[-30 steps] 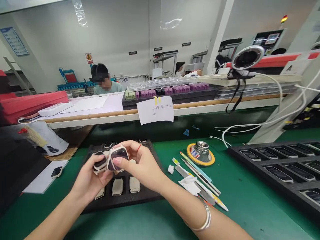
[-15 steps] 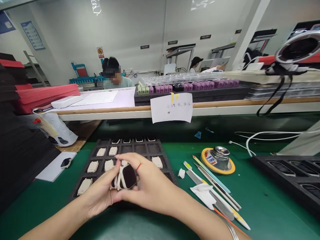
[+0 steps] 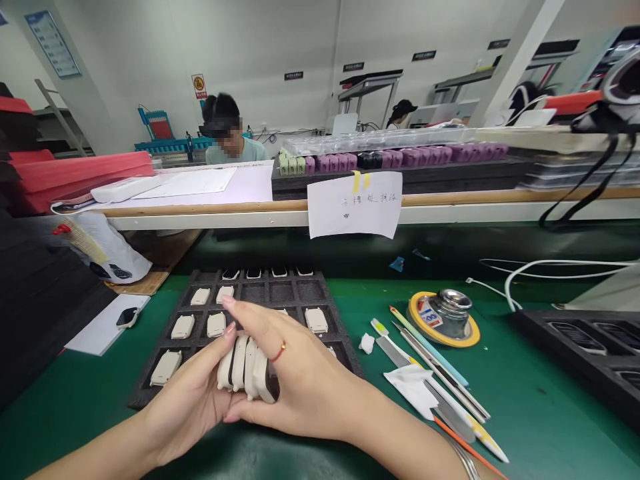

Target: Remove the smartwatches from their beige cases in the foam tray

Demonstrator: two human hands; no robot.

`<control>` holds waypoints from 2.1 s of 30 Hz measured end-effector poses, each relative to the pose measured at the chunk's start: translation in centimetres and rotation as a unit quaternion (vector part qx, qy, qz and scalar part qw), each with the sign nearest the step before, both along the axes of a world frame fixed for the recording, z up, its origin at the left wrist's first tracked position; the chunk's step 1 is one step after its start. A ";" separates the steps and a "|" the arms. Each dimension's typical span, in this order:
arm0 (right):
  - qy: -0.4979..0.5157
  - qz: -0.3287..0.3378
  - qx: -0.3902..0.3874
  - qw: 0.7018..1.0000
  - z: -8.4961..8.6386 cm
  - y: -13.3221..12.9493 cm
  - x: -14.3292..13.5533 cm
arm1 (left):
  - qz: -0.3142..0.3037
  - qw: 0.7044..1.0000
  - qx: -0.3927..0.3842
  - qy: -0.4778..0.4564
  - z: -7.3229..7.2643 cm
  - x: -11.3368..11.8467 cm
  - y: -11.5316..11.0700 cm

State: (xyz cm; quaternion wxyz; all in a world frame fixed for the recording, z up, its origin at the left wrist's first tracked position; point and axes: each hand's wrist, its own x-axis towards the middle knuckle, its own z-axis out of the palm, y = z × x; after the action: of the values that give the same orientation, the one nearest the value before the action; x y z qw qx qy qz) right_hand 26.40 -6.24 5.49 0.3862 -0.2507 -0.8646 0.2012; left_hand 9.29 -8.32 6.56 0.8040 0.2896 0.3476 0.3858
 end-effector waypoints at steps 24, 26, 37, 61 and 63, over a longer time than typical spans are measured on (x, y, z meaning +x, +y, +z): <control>0.015 0.016 -0.177 0.984 0.3 -0.9 -0.5 | -0.006 0.981 0.092 0.171 -1.7 0.3 -0.1; 0.047 0.031 -0.145 0.988 0.1 -0.7 -0.5 | 0.005 0.982 0.112 0.154 -1.5 0.1 -0.2; 0.113 0.070 -0.095 0.987 0.1 -0.6 -0.6 | -0.019 0.996 0.084 0.007 -0.1 -0.4 -1.3; 0.095 0.095 -0.035 0.990 -0.1 -0.9 -0.3 | -0.085 0.966 0.193 0.152 0.9 -0.3 -0.8; 0.075 0.077 -0.012 0.994 0.0 -1.1 -0.5 | -0.070 0.966 0.211 0.134 0.5 -0.3 -0.8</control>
State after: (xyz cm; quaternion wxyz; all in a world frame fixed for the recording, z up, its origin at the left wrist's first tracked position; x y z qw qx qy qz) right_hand 25.92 -7.38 5.49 0.4303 -0.1721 -0.8473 0.2592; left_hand 9.02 -9.09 7.06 0.6956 0.5257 0.3416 0.3508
